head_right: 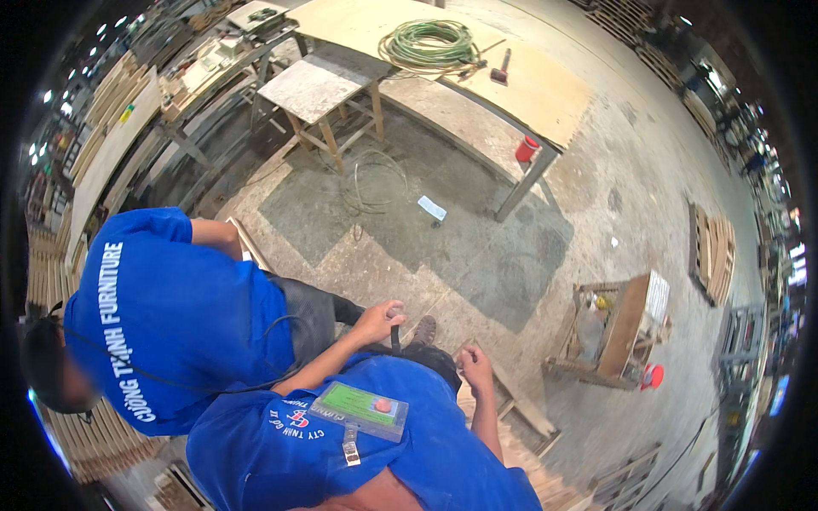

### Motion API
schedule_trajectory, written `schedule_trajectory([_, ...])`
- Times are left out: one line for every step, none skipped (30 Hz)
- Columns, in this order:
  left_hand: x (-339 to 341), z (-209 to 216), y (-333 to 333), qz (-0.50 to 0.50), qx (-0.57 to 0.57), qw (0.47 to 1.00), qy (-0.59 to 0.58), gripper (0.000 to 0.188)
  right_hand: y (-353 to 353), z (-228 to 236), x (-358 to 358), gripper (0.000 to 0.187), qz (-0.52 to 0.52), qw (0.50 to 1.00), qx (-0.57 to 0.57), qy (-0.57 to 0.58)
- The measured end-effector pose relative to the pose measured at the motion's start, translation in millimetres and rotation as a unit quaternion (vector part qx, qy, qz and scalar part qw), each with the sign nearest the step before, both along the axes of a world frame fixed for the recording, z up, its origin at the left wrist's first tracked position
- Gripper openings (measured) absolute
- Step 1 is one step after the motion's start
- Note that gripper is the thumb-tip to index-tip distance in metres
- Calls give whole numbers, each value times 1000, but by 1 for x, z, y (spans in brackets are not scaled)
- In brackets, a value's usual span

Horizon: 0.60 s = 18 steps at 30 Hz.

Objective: The person coils a green hose, places it on a table, then picks up a nail gun and a box of nails. They walk through the workshop carrying the items and place them on a workbench.

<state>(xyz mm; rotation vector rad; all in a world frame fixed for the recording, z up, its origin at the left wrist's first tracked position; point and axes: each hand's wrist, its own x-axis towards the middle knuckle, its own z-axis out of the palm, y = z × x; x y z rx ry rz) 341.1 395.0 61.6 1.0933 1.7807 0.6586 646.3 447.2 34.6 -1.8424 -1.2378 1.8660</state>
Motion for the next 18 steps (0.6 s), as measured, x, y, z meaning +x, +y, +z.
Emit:
schedule_trajectory([-7,-6,10,16,-16,1000,13,52,26,-1,5,31,25,1000,15,-10])
schedule_trajectory([-15,-12,15,31,-32,999,26,53,53,-2,9,33,50,998,29,-20])
schedule_trajectory([-24,-13,22,30,-34,998,53,53,79,-1,8,33,70,996,54,-29])
schedule_trajectory([-32,-13,27,56,-50,995,60,53,106,1,1,33,92,992,78,-35])
schedule_trajectory([-40,-14,29,83,-66,992,67,53,130,2,-7,33,114,987,103,-40])
schedule_trajectory([-50,-15,33,109,-80,988,76,53,154,3,-20,34,133,984,116,-40])
schedule_trajectory([-58,-16,36,138,-108,982,77,53,175,3,-35,34,152,979,128,-39])
schedule_trajectory([-66,-16,36,165,-119,976,75,53,194,4,-49,35,170,975,141,-38])
schedule_trajectory([-74,-21,35,192,-128,970,73,52,211,3,-65,36,212,962,158,-63])
schedule_trajectory([-82,-25,37,220,-136,963,71,52,227,0,-82,37,239,953,176,-66])
schedule_trajectory([-89,-30,39,232,-162,954,99,51,240,-3,-100,37,265,942,194,-68])
schedule_trajectory([-95,-33,41,236,-174,951,95,50,250,-7,-120,38,288,932,210,-71])
schedule_trajectory([-104,-36,42,245,-184,947,93,48,258,-7,-141,37,319,918,225,-69])
schedule_trajectory([-112,-38,42,254,-193,943,91,47,265,-8,-167,38,346,911,213,-64])
schedule_trajectory([-123,-40,46,267,-198,940,71,46,271,-13,-185,39,370,904,203,-63])
schedule_trajectory([-137,-43,52,280,-203,937,52,45,275,-18,-204,39,393,897,193,-61])
schedule_trajectory([-150,-44,58,293,-206,933,31,44,278,-21,-222,40,430,878,194,-77])
schedule_trajectory([-164,-42,63,299,-221,928,21,43,281,-22,-242,41,465,858,198,-92])
